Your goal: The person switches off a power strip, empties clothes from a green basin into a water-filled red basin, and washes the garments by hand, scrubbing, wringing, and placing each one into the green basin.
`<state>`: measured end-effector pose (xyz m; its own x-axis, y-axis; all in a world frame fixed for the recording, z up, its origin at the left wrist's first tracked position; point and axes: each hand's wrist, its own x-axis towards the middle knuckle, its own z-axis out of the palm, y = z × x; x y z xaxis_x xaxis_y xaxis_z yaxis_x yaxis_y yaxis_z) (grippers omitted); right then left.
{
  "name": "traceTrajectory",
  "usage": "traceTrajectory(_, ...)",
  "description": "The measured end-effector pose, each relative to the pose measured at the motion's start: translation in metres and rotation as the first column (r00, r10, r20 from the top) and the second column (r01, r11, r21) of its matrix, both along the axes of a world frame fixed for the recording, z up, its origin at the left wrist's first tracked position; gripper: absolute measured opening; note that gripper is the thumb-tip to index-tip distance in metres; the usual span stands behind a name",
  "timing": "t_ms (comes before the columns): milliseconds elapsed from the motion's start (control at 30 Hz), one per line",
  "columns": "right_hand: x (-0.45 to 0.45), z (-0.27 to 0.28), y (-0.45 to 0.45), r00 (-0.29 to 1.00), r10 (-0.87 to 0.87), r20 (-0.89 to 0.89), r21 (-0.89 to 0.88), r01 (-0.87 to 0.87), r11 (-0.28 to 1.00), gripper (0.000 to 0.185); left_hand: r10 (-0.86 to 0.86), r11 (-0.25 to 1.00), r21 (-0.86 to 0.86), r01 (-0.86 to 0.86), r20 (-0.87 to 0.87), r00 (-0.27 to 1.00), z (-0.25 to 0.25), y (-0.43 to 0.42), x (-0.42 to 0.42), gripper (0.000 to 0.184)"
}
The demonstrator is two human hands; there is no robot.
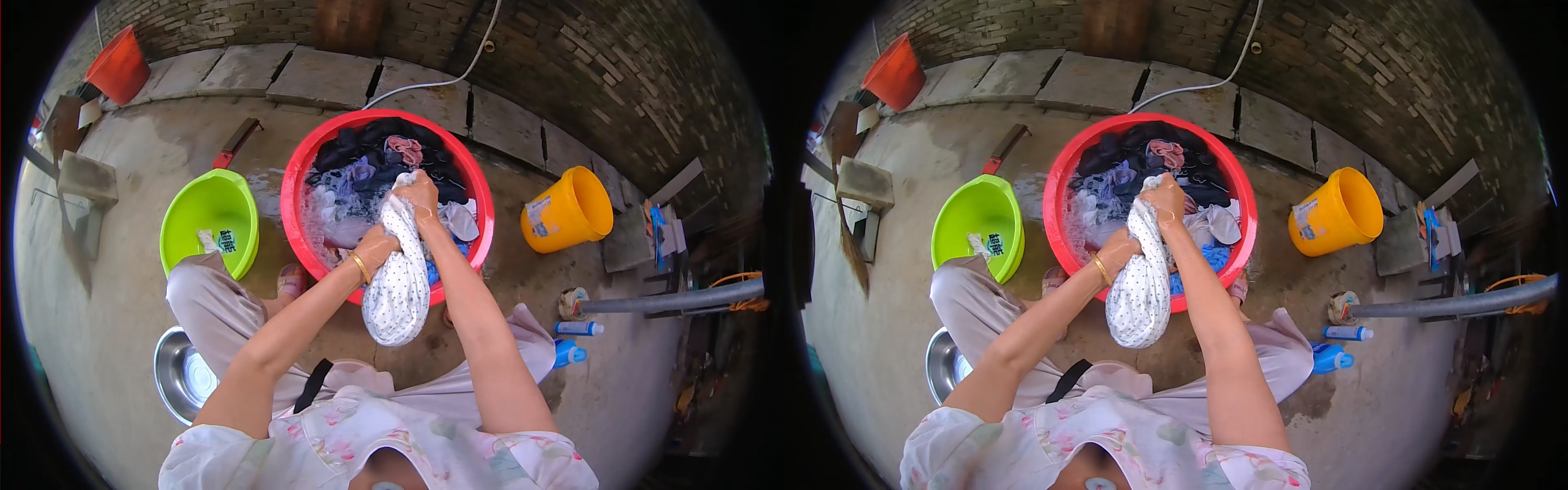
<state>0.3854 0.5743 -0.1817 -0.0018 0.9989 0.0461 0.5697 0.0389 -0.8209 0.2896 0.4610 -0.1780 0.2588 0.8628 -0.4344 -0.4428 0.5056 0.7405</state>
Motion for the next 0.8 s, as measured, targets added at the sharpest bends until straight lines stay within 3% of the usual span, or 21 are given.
traceTrajectory(67, 0.000, 0.000, 0.002, 0.996, -0.004, 0.091, 0.061, -0.001, 0.998, 0.027, 0.068, 0.993, 0.093, -0.067, -0.015, 0.998, 0.012, -0.005, 0.000, 0.044)
traceTrajectory(100, 0.005, 0.000, 0.002, 0.927, 0.134, -0.350, -0.105, -0.182, 0.978, 0.027, 0.036, 0.992, 0.121, -0.039, 0.028, 0.999, 0.004, -0.002, -0.003, 0.052)
traceTrajectory(133, 0.008, 0.004, -0.004, 0.663, 0.156, -0.732, -0.176, -0.406, 0.897, 0.029, 0.039, 0.992, 0.119, -0.042, 0.032, 0.999, 0.009, -0.003, -0.005, 0.052)
traceTrajectory(167, 0.010, 0.013, -0.016, 0.593, 0.084, -0.801, -0.243, -0.450, 0.859, 0.040, 0.031, 0.987, 0.160, -0.030, -0.003, 1.000, 0.020, -0.005, -0.008, 0.056)
traceTrajectory(200, 0.012, 0.018, -0.021, 0.594, 0.082, -0.800, -0.244, -0.448, 0.860, 0.040, 0.021, 0.979, 0.203, -0.013, -0.039, 0.999, 0.028, -0.004, -0.011, 0.059)
traceTrajectory(267, 0.018, 0.027, -0.026, 0.509, -0.091, -0.856, -0.416, -0.574, 0.706, 0.046, 0.002, 0.970, 0.244, 0.018, -0.079, 0.997, 0.033, -0.002, -0.016, 0.065)
traceTrajectory(333, 0.022, 0.042, -0.031, 0.533, -0.084, -0.842, -0.448, -0.606, 0.657, 0.045, -0.002, 0.936, 0.341, 0.080, -0.223, 0.975, 0.034, -0.002, -0.018, 0.068)
traceTrajectory(400, 0.015, 0.061, -0.044, 0.663, 0.018, -0.748, -0.394, -0.466, 0.792, 0.039, 0.052, 0.918, 0.389, 0.075, -0.305, 0.951, 0.032, 0.003, -0.018, 0.069)
traceTrajectory(467, 0.010, 0.054, -0.051, 0.621, -0.035, -0.783, -0.358, -0.404, 0.842, 0.032, 0.117, 0.899, 0.433, 0.066, -0.381, 0.917, 0.022, 0.005, -0.016, 0.071)
traceTrajectory(533, 0.007, 0.047, -0.049, 0.576, -0.054, -0.816, -0.244, -0.258, 0.935, 0.027, 0.286, 0.816, 0.572, 0.081, -0.522, 0.803, 0.016, 0.011, -0.017, 0.081)
traceTrajectory(600, 0.010, 0.045, -0.053, 0.539, -0.057, -0.841, -0.189, -0.194, 0.963, 0.024, 0.288, 0.877, 0.478, 0.046, -0.600, 0.747, 0.020, 0.005, -0.020, 0.089)
traceTrajectory(667, 0.011, 0.058, -0.049, 0.299, -0.229, -0.926, -0.289, -0.174, 0.941, 0.019, 0.220, 0.928, 0.370, -0.031, -0.481, 0.849, 0.049, -0.002, -0.025, 0.091)
traceTrajectory(700, 0.013, 0.064, -0.051, 0.194, -0.164, -0.967, -0.206, -0.216, 0.954, 0.019, 0.158, 0.914, 0.399, -0.074, -0.180, 0.971, 0.054, -0.007, -0.031, 0.086)
traceTrajectory(733, 0.016, 0.072, -0.052, 0.034, -0.175, -0.984, -0.177, -0.309, 0.935, 0.021, 0.158, 0.915, 0.396, -0.075, -0.182, 0.971, 0.048, -0.004, -0.040, 0.086)
traceTrajectory(767, 0.016, 0.078, -0.056, 0.187, 0.009, -0.982, -0.028, -0.194, 0.981, 0.020, 0.110, 0.932, 0.332, -0.147, 0.129, 0.986, 0.038, 0.002, -0.053, 0.083)
traceTrajectory(800, 0.017, 0.081, -0.057, 0.351, 0.173, -0.920, 0.146, -0.104, 0.984, 0.019, 0.073, 0.947, 0.253, -0.197, 0.428, 0.901, 0.025, 0.008, -0.065, 0.080)
